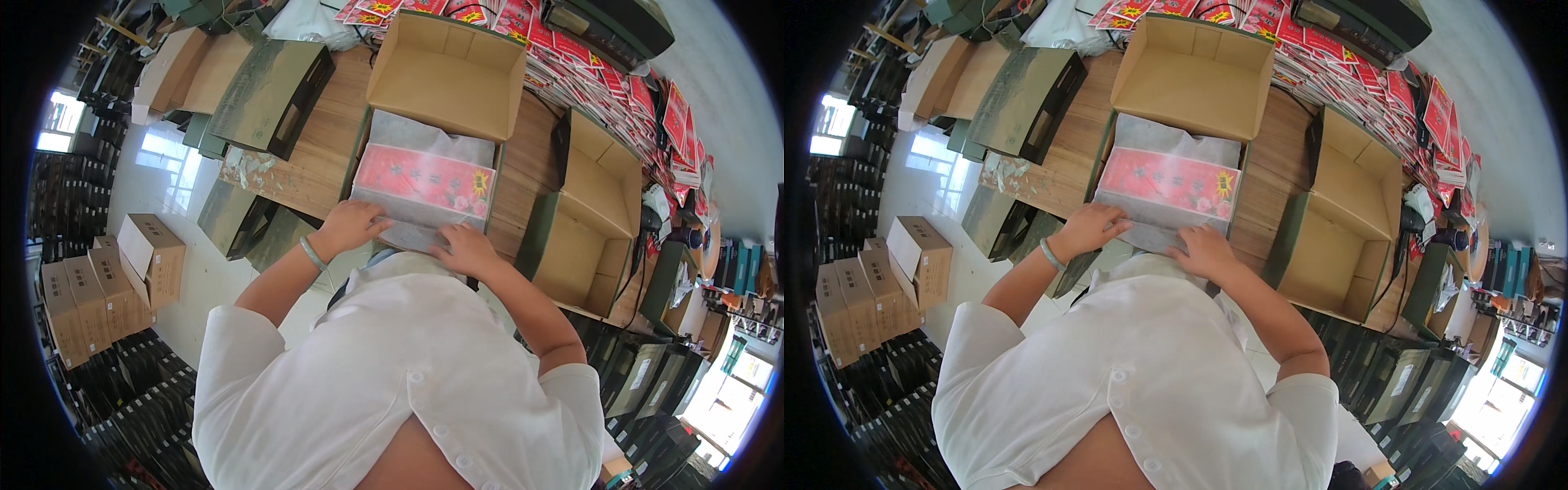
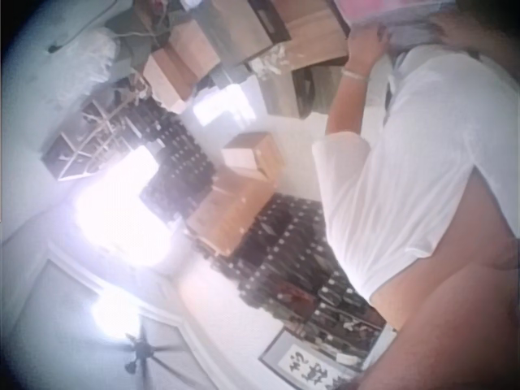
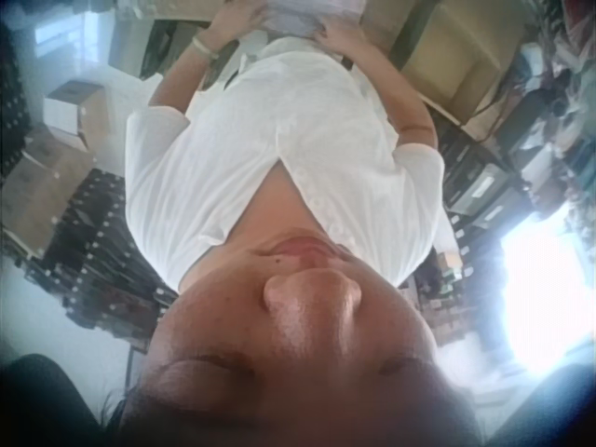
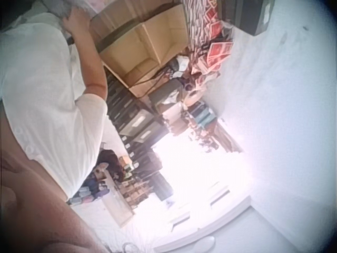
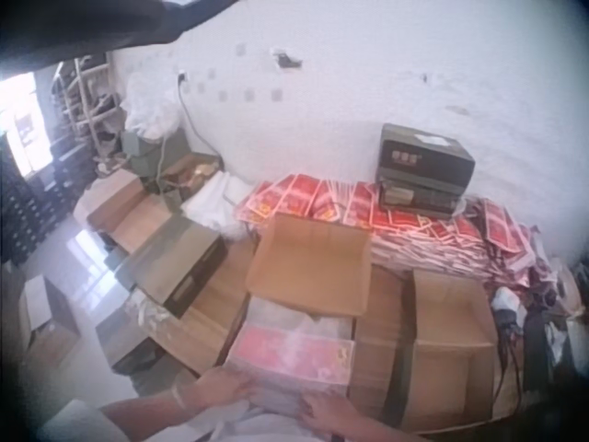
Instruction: The person assembles green cardboard boxes, places white tissue paper and a pair of shoes inside, adds a red card, closes the box, and uses a handheld heat gun to seal the label. The person then stacks the finished box with others.
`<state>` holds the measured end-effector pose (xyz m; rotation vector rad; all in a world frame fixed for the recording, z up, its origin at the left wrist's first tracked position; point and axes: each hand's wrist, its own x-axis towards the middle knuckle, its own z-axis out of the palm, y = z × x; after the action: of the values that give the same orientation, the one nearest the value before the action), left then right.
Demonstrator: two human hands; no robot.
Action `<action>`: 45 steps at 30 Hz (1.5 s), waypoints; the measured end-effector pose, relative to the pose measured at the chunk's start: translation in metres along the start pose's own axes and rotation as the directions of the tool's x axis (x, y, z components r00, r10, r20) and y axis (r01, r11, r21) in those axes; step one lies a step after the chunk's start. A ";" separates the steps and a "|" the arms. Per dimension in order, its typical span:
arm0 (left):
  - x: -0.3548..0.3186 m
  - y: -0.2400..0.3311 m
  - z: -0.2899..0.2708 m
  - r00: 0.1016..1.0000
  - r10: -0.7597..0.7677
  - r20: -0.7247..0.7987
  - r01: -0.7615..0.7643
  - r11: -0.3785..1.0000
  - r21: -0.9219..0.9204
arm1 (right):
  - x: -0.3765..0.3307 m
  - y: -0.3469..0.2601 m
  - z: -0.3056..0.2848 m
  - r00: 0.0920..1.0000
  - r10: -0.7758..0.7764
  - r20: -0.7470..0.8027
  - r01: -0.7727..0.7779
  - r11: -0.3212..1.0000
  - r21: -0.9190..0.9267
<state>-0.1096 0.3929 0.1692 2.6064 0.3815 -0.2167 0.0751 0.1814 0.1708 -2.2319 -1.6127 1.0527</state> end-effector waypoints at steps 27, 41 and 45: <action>0.020 -0.062 0.003 0.887 0.106 0.449 -0.225 0.949 0.220 | 0.030 -0.004 0.011 0.903 0.366 0.223 -0.409 0.891 0.194; 0.005 -0.122 0.071 0.967 -0.256 -0.007 0.193 0.743 -0.641 | 0.126 0.166 -0.090 0.530 0.577 -0.621 -0.200 0.797 0.570; 0.002 -0.094 0.047 0.899 -0.436 0.053 0.365 0.675 -0.641 | 0.165 0.189 -0.109 0.689 0.698 -0.193 0.005 0.262 0.965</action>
<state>-0.1400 0.4490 0.0856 1.8268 0.9022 -0.0705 0.3129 0.2813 0.0787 -1.7232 0.0257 0.8179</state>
